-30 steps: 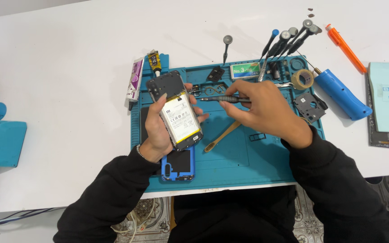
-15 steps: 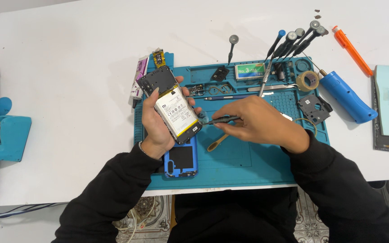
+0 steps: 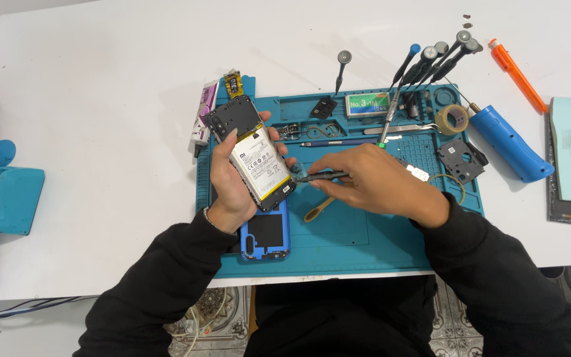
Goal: The person uses a metal prying tool to separate the back cover of a blue smartphone, then removes the cover to expose the battery and internal components. They then use a toothbrush and a small screwdriver to clean the battery area and surrounding internals.
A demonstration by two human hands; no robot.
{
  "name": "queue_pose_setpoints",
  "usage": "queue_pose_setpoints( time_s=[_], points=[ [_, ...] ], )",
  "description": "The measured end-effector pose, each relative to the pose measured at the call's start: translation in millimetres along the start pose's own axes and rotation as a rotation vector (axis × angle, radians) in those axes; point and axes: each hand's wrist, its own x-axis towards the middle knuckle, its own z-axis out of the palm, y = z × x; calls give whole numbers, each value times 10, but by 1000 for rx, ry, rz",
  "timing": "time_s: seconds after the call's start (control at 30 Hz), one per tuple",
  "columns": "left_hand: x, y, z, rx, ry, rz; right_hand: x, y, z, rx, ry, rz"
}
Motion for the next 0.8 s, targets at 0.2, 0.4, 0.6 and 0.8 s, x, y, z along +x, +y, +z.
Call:
queue_pose_setpoints(
  time_s=[0.2,0.4,0.6,0.8],
  points=[
    [7,-40,-25,37,-5,1,-33,9,58,-121,87,-7],
    [36,-101,-38,182,17,-23,-27,62,166,-224,164,-14],
    [53,-111,-30,206,44,-44,-52,56,102,-135,184,-181],
    [62,-112,-26,207,44,-41,-65,76,68,-238,11,67]
  ],
)
